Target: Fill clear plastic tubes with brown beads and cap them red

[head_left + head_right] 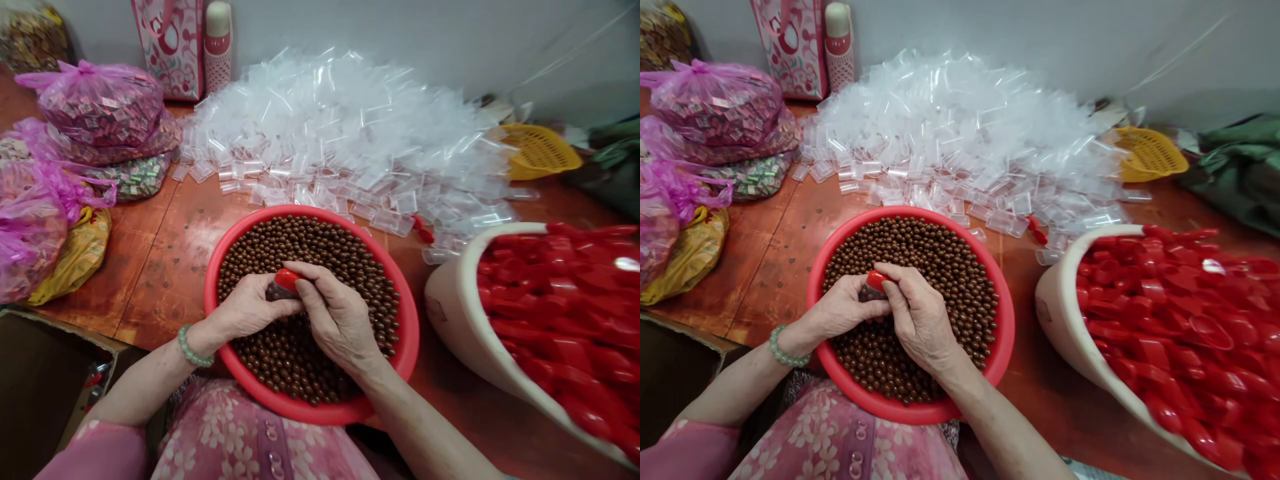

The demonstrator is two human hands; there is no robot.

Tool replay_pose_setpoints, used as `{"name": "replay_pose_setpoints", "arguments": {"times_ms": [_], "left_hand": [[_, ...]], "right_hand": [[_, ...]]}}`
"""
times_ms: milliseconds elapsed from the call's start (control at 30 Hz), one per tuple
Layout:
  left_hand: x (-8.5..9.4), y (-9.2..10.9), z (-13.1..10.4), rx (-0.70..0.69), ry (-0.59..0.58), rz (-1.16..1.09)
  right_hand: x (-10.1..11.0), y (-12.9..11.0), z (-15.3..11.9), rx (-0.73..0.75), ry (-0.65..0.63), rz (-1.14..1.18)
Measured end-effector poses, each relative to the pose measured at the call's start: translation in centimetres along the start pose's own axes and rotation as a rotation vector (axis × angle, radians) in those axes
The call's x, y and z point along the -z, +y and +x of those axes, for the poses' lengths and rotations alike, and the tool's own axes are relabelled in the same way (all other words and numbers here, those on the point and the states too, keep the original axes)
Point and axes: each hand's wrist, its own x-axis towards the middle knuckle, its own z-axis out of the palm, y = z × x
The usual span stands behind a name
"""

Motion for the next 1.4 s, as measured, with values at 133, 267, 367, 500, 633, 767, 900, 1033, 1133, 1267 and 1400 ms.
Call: {"name": "replay_pose_setpoints", "arguments": {"times_ms": [133, 267, 367, 500, 633, 767, 900, 1033, 1133, 1267, 1400], "left_hand": [[0.0, 0.0, 0.1, -0.036, 0.034, 0.064], [0.0, -0.1, 0.1, -0.043, 0.016, 0.061], [0.1, 0.0, 0.1, -0.031, 0.009, 0.042], [0.1, -0.1, 0.0, -0.028, 0.001, 0.049], [0.1, -0.2, 0.0, -0.06, -0.012, 0.062], [0.1, 0.0, 0.1, -0.108, -0.008, 0.123], [0.1, 0.0, 0.2, -0.109, -0.034, 0.049], [0.3, -0.3, 0.1, -0.043, -0.056, -0.043], [0.5, -0.3, -0.1, 0.009, -0.064, -0.15], [0.4, 0.2, -0.3, 0.118, -0.094, -0.297], [0.2, 0.4, -0.2, 0.146, -0.096, -0.414]], "right_hand": [[-0.1, -0.1, -0.1, -0.004, 0.022, -0.014], [-0.2, 0.0, -0.2, 0.022, 0.032, -0.036], [-0.3, 0.3, -0.1, 0.048, 0.035, -0.071], [-0.2, 0.6, 0.0, 0.081, 0.022, -0.11], [-0.2, 0.7, -0.2, 0.146, 0.018, -0.155], [-0.6, 0.8, -0.2, 0.198, 0.071, -0.182], [-0.8, 0.8, -0.2, 0.206, 0.074, -0.179], [-0.3, 0.8, -0.3, 0.224, 0.009, -0.176], [0.0, 1.0, -0.2, 0.333, -0.084, -0.2], [-0.2, 1.0, 0.0, 0.358, -0.193, -0.311], [-0.7, 0.8, 0.2, 0.402, -0.15, -0.472]]}}
